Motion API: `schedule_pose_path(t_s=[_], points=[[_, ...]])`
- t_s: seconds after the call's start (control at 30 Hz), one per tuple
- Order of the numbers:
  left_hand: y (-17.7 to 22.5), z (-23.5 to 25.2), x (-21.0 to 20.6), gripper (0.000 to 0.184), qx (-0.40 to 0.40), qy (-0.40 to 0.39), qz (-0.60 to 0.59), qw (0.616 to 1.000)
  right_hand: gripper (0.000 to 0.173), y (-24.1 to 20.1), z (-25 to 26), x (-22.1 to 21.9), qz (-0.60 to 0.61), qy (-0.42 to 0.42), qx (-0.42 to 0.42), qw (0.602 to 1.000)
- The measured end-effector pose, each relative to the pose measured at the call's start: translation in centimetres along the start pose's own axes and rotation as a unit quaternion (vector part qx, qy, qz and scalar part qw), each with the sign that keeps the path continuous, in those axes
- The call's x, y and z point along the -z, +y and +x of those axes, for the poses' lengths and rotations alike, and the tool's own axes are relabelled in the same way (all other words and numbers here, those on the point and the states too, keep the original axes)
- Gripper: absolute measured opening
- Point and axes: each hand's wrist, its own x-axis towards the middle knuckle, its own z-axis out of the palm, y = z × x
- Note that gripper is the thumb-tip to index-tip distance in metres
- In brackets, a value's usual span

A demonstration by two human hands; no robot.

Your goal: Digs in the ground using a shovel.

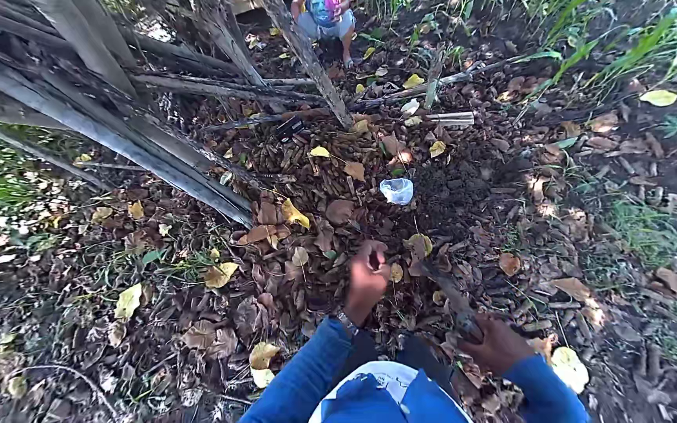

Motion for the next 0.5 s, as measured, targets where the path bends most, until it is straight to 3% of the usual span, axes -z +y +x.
schedule_pose_path(t_s=[0.1,0.2,0.3,0.4,0.5], points=[[-5.0,-2.0,-2.6,0.046,0.071,-0.294,0.080,0.950,0.078,-4.3,-0.2,0.5,-0.062,0.010,-0.048,0.997],[-8.9,-3.1,-2.7,0.073,0.128,-0.446,0.117,0.878,0.078,-9.7,0.0,2.1,-0.085,0.058,-0.044,0.994],[-12.2,-2.3,-3.2,0.101,0.155,-0.457,0.155,0.862,0.074,-14.2,0.8,4.8,-0.092,0.116,-0.009,0.989],[-12.6,-0.8,-4.7,0.106,0.098,-0.408,0.145,0.896,0.079,-15.8,-0.8,5.5,-0.107,0.206,0.091,0.968],[-13.1,0.3,-5.9,0.099,0.023,-0.439,0.154,0.885,0.077,-14.8,-3.8,4.8,-0.099,0.252,0.234,0.934]])
